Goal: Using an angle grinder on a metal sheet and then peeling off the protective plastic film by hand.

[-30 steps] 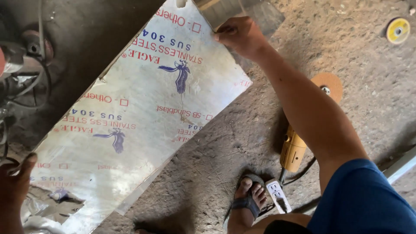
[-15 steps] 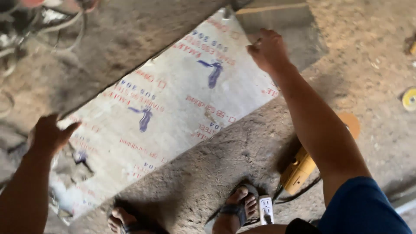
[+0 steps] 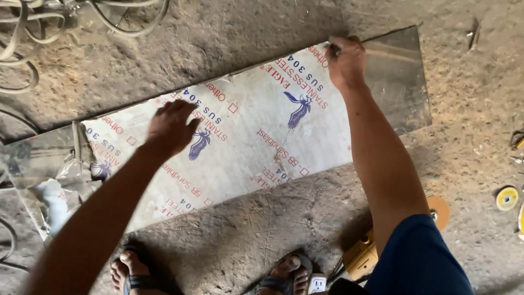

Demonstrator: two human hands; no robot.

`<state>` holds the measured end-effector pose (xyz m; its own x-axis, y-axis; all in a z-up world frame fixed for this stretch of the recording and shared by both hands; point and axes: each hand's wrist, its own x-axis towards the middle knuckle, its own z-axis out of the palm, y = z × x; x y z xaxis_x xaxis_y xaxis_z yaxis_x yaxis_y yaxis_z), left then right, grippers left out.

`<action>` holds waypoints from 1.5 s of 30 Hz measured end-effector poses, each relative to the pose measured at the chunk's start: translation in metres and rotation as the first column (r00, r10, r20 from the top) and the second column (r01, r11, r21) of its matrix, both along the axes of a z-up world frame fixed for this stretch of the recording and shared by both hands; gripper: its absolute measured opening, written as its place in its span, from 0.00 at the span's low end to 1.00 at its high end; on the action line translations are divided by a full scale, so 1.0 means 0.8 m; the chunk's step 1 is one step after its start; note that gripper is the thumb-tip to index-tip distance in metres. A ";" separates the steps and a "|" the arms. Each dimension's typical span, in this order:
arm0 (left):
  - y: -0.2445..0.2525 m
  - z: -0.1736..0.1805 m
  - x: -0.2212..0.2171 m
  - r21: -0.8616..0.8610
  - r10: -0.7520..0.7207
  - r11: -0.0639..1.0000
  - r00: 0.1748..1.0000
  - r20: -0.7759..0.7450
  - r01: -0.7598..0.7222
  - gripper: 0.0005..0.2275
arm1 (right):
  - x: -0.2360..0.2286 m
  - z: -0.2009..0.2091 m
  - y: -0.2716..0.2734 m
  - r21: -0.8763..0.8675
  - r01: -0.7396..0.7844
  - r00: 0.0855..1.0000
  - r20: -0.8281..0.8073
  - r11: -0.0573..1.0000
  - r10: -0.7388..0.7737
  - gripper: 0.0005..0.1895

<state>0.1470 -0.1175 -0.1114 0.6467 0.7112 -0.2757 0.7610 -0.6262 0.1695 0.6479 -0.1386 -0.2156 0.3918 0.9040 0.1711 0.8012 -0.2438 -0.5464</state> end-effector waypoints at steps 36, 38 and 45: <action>-0.010 -0.106 0.250 0.078 0.248 0.952 0.896 0.367 -0.296 0.21 | -0.053 0.069 -0.016 -0.103 -0.328 0.944 -0.062 0.939 0.323 0.28; -0.010 -0.110 0.249 0.048 0.266 0.953 0.902 0.340 -0.299 0.21 | -0.048 0.035 -0.012 0.312 -0.300 0.942 -0.052 0.901 0.332 0.10; -0.009 -0.104 0.249 0.033 0.275 0.953 0.908 0.317 -0.300 0.21 | -0.029 0.016 -0.011 0.087 -0.385 0.906 0.227 0.919 0.358 0.02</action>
<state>0.3464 -0.1248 -0.1945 0.4548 0.8900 -0.0333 0.8290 -0.4093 0.3811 0.6243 -0.1474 -0.2030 -0.0236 0.9423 0.3339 0.9167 0.1537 -0.3690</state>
